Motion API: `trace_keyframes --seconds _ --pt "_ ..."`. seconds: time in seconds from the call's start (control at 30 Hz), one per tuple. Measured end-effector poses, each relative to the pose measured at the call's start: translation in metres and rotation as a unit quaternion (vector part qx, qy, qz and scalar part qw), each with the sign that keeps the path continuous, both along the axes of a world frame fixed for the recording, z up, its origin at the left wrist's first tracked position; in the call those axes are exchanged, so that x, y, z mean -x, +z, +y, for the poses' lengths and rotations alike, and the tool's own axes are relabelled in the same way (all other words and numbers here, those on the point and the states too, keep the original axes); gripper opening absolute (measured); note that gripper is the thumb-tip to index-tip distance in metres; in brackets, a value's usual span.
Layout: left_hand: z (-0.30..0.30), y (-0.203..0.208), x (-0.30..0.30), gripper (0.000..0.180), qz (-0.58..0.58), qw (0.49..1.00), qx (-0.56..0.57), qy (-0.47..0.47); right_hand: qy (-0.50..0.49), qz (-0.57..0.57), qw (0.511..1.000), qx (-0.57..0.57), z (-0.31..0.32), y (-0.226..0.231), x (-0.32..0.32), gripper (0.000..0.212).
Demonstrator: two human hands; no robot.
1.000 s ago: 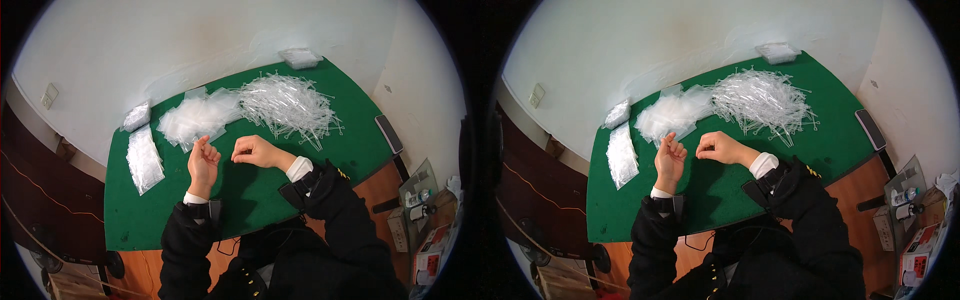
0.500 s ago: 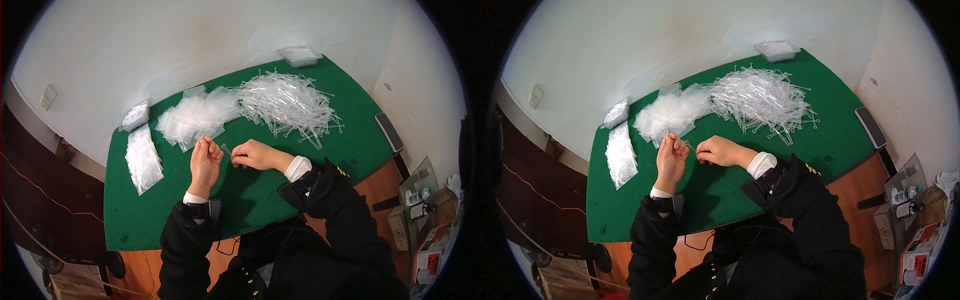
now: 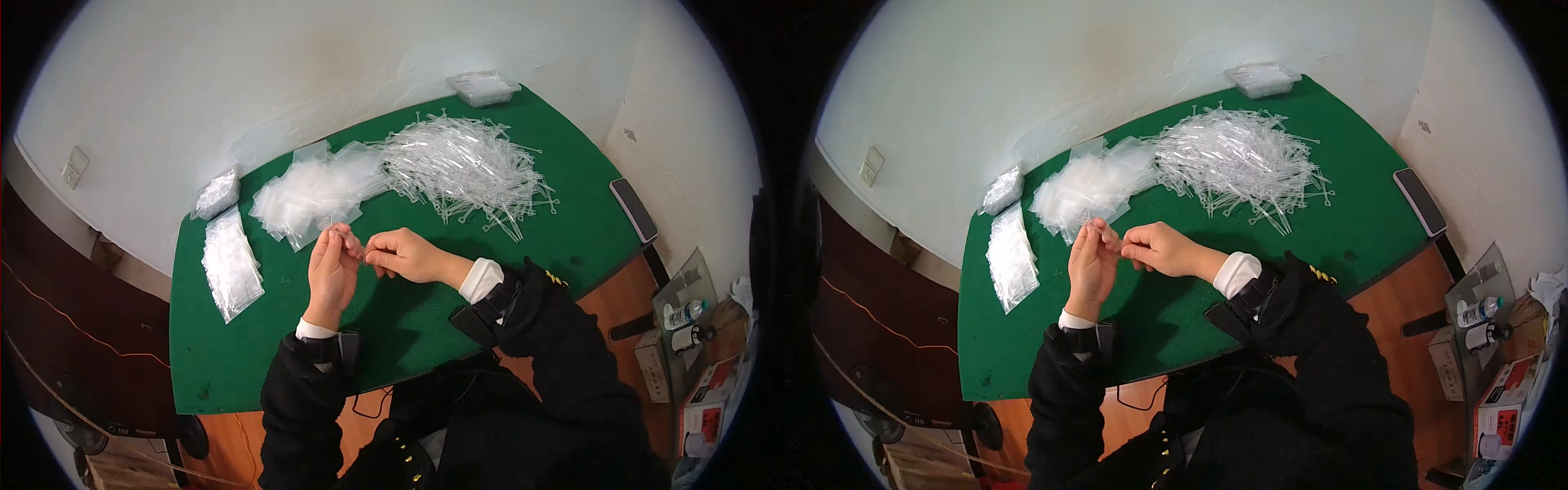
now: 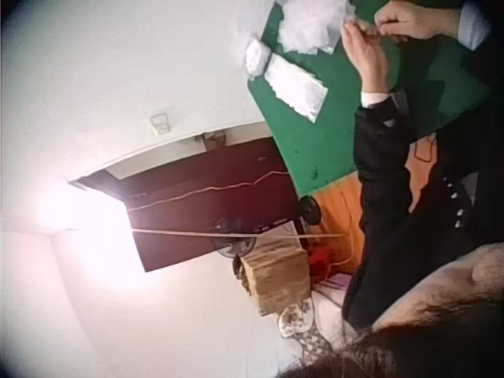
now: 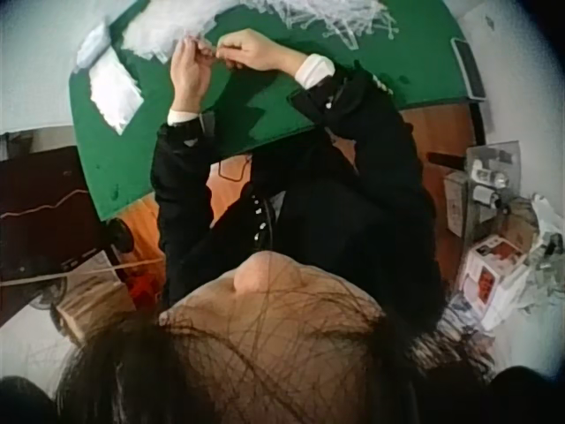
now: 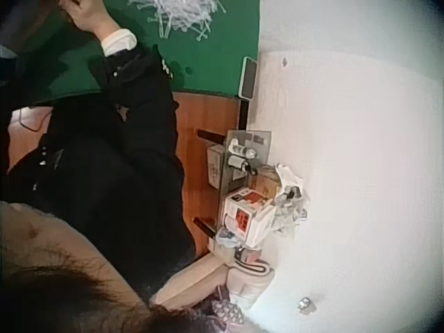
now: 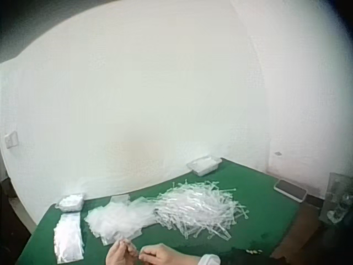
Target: Manually counting and placing small white plastic items into clear plastic bags and sealing them.
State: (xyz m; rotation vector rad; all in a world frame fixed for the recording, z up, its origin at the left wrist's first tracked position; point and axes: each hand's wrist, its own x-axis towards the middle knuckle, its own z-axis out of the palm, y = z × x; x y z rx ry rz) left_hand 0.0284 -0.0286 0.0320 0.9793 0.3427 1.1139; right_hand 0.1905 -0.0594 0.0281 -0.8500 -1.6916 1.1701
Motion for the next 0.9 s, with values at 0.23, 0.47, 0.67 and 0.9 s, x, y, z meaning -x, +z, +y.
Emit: trace_keyframes --seconds 0.23,0.47,0.67,0.9 --pt "-0.0021 -0.0040 -0.0044 0.021 0.032 0.999 -0.029 0.000 -0.009 0.020 0.999 0.024 0.0023 -0.0037 -0.0014 0.019" --pt "-0.0034 -0.0065 -0.0046 0.023 0.029 0.998 -0.062 -0.006 -0.004 0.022 0.999 0.035 0.0040 -0.0068 0.0003 0.021" --pt "-0.0034 -0.0080 -0.0055 0.023 0.046 0.994 -0.096 0.003 -0.004 0.023 0.999 0.035 0.0035 -0.0057 -0.0001 0.023" --pt "-0.0045 -0.0080 -0.0056 0.024 0.053 0.993 -0.106 0.000 -0.009 0.019 0.999 0.037 0.0040 -0.0070 0.0000 0.024"
